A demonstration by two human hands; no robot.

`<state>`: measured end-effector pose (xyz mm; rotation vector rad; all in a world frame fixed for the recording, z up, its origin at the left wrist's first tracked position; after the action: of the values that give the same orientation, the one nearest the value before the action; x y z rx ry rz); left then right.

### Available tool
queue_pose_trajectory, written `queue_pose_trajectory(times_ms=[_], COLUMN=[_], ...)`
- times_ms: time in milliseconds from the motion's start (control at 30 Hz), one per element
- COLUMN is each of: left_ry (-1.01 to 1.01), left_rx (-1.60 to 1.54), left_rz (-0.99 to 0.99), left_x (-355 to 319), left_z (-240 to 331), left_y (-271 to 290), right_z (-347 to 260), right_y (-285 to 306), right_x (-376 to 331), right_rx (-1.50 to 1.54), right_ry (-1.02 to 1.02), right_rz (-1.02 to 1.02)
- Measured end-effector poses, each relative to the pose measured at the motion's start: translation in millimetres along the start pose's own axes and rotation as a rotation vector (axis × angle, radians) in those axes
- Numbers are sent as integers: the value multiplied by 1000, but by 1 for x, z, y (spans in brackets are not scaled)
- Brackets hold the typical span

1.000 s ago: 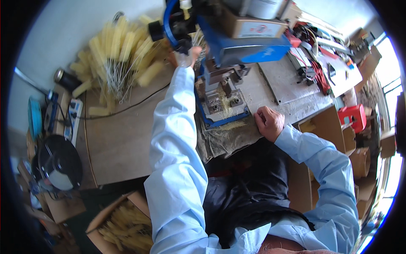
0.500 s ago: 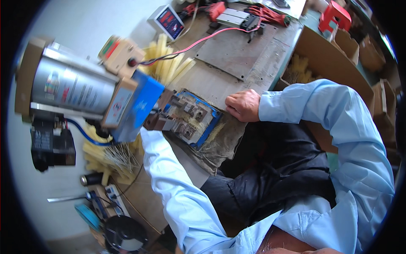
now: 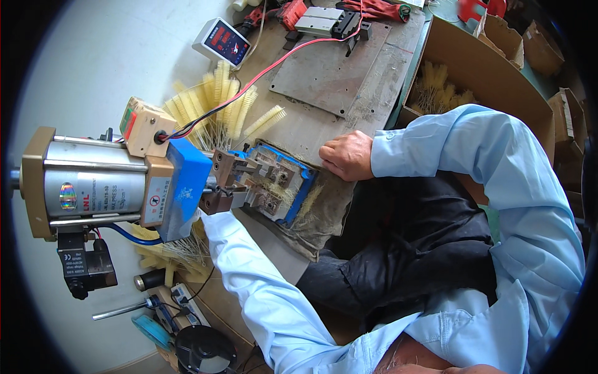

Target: Using a mechanical assembly machine to bundle and secure yellow bristles onto wire frames to manufacture cleaning brushes.

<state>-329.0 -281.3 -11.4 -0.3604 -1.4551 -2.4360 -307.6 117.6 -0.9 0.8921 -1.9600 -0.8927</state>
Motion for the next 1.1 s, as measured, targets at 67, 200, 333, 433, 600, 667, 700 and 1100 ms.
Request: queue_pose_trajectory(times_ms=[67,200,333,433,600,667,700,1100], left_ry=[0,-5,-11,-6,-18,-23,-29,143], left_rx=[-6,-18,-27,-1,-19,-24,-24,2], left_rz=[-6,-14,-24,-24,-26,-26,-21,189], left_x=[-2,-8,7,38,24,8,-3,3], left_z=[-2,1,-5,-20,-18,-8,-3,-66], left_y=[6,-1,8,43,61,62,70,154], right_z=[-2,0,0,-5,-3,2,4,-8], right_y=[0,0,0,2,1,2,2,3], right_x=[2,1,0,3,1,-4,-5,6], right_rx=[0,1,6,23,36,35,35,13], right_ry=[30,19,28,54,59,18,23,39], right_rz=[5,-5,47,91,93,17,24,68])
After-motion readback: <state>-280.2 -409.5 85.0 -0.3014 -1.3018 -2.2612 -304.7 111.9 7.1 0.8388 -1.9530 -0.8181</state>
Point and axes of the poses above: each hand's wrist, its own x-axis towards the middle knuckle, its own y-axis out of the back of the hand, z = x × y, the point moved 5 cm from there along x, towards the middle knuckle, and after that the axes turned 7 degrees about y, right-handed, at the moved point
